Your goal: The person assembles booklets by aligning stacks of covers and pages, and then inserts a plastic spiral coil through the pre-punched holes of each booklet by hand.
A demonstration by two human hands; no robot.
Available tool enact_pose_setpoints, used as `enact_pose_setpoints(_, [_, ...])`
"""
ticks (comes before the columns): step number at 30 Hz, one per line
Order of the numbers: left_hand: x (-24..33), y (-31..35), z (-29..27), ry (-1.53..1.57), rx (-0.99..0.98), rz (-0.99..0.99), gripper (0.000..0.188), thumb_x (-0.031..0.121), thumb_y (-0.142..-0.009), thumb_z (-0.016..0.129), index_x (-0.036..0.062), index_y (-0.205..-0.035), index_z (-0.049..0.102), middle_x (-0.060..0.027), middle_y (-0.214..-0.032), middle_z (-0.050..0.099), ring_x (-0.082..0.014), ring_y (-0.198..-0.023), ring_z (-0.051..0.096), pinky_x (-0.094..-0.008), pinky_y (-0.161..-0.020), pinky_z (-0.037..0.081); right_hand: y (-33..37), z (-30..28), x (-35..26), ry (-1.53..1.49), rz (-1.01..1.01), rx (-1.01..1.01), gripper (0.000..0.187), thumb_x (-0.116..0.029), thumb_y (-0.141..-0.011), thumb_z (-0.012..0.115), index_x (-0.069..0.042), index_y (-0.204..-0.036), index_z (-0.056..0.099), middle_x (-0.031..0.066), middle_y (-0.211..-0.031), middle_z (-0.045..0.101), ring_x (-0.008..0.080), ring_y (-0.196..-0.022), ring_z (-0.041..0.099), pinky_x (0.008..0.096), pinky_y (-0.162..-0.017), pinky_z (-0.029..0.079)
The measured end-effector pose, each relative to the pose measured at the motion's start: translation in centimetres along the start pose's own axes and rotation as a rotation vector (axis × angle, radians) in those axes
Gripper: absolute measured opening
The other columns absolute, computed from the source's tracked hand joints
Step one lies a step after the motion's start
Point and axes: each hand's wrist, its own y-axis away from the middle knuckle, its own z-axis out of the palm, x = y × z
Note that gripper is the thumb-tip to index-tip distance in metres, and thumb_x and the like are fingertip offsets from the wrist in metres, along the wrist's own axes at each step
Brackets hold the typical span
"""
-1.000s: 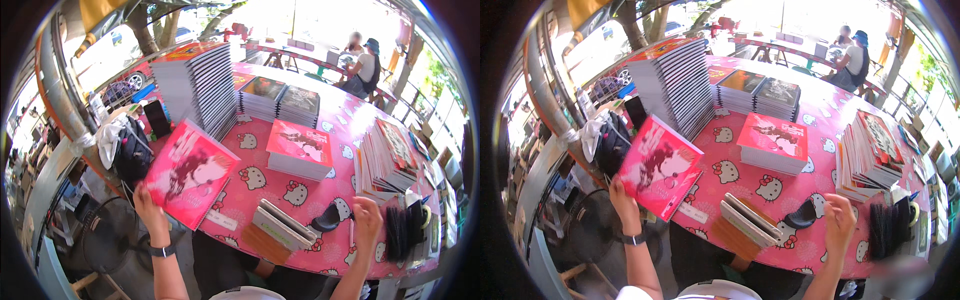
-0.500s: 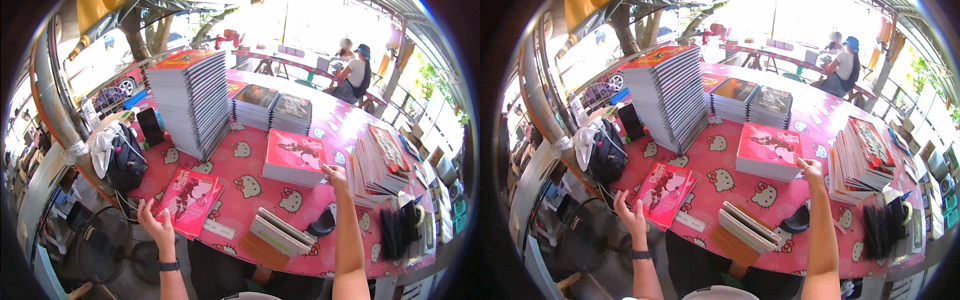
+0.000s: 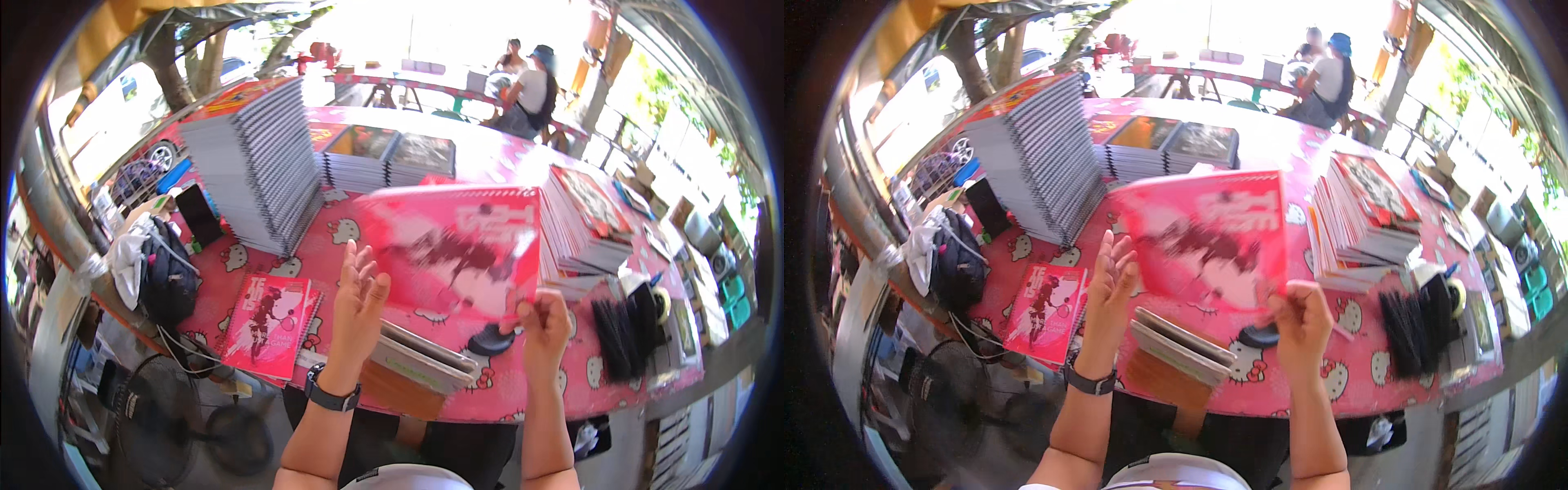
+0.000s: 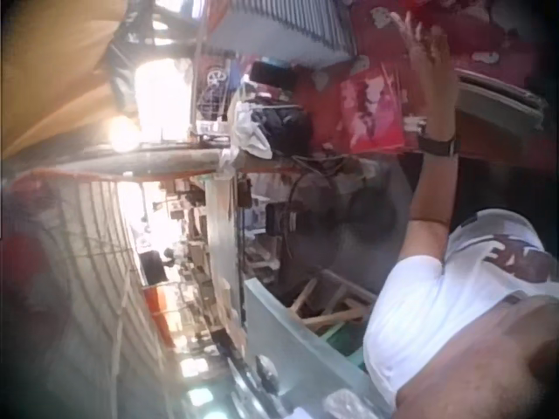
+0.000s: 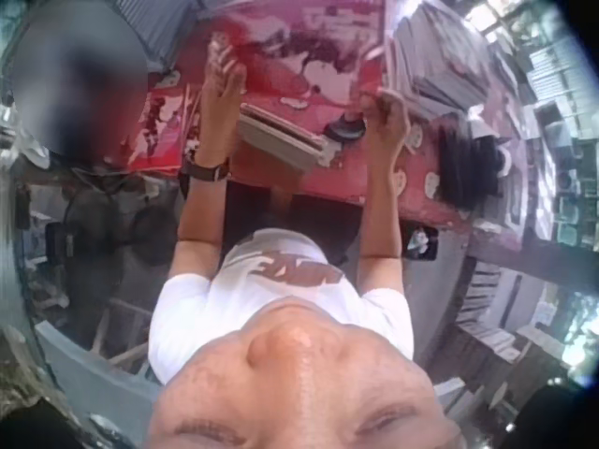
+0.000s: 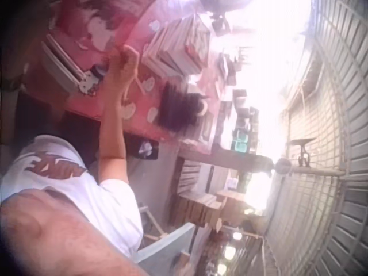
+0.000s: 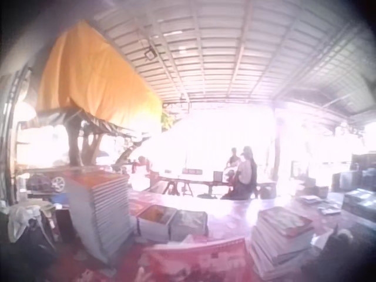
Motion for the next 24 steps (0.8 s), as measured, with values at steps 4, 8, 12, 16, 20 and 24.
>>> enact_pose_setpoints(4, [0.2, 0.8, -0.8, 0.232, -0.106, -0.322, 0.050, 0.020, -0.089, 0.061, -0.0032, -0.127, 0.038, -0.0078, -0.118, 0.049, -0.0155, -0.107, 0.047, -0.0280, -0.093, 0.036, 3.9, -1.5, 0.3, 0.012, -0.198, -0.165, 0.017, -0.004, -0.085, 0.062, 0.001, -0.097, 0.052, 0.0104, -0.086, 0.061, 0.0130, -0.073, 0.061, 0.0238, -0.063, 0.050])
enact_pose_setpoints(8, [0.0, 1.2, -0.5, 0.417, -0.058, -0.391, 0.054, 0.012, -0.088, 0.061, 0.0000, -0.134, 0.035, -0.0057, -0.119, 0.049, -0.0125, -0.106, 0.047, -0.0263, -0.091, 0.037, 4.2, -2.0, 0.2, 0.019, -0.152, -0.144, 0.016, 0.000, -0.085, 0.061, 0.001, -0.098, 0.052, 0.0123, -0.092, 0.061, 0.0140, -0.076, 0.061, 0.0239, -0.064, 0.050])
enact_pose_setpoints(12, [-1.1, -0.3, -1.5, 0.602, -0.215, -0.298, 0.063, 0.010, -0.087, 0.059, 0.0100, -0.142, 0.028, -0.0096, -0.133, 0.045, -0.0183, -0.119, 0.046, -0.0330, -0.104, 0.033, 4.7, -1.0, -0.2, 0.115, -0.284, -0.173, 0.015, 0.003, -0.081, 0.062, 0.000, -0.095, 0.056, 0.0144, -0.087, 0.063, 0.0191, -0.078, 0.064, 0.0277, -0.066, 0.053])
enact_pose_setpoints(16, [-3.1, -2.5, -4.9, 0.963, -0.595, 0.001, 0.048, 0.022, -0.093, 0.051, 0.0079, -0.136, 0.035, -0.0141, -0.115, 0.055, -0.0281, -0.105, 0.054, -0.0435, -0.101, 0.035, 5.9, 0.5, -2.6, 0.091, -0.407, -0.404, 0.019, -0.002, -0.075, 0.068, -0.003, -0.092, 0.061, 0.0123, -0.086, 0.066, 0.0244, -0.077, 0.066, 0.0310, -0.062, 0.054])
enact_pose_setpoints(20, [-0.3, -1.9, -5.9, 0.683, -0.385, 0.115, 0.030, 0.030, -0.084, 0.065, 0.0079, -0.099, 0.054, -0.0054, -0.083, 0.057, -0.0159, -0.079, 0.055, -0.0281, -0.076, 0.043, 6.5, -0.4, -0.9, 0.212, -0.314, -0.384, 0.023, 0.002, -0.071, 0.067, -0.003, -0.093, 0.061, 0.0118, -0.089, 0.066, 0.0256, -0.075, 0.065, 0.0319, -0.064, 0.053])
enact_pose_setpoints(24, [1.4, -0.1, -4.1, 0.315, -0.378, 0.102, 0.029, 0.002, -0.075, 0.071, 0.0063, -0.096, 0.052, -0.0067, -0.088, 0.056, -0.0155, -0.079, 0.055, -0.0269, -0.068, 0.047, 7.9, -2.7, 1.8, 0.271, -0.107, -0.313, 0.025, 0.006, -0.068, 0.065, -0.003, -0.092, 0.061, 0.0100, -0.087, 0.066, 0.0256, -0.072, 0.062, 0.0328, -0.061, 0.049])
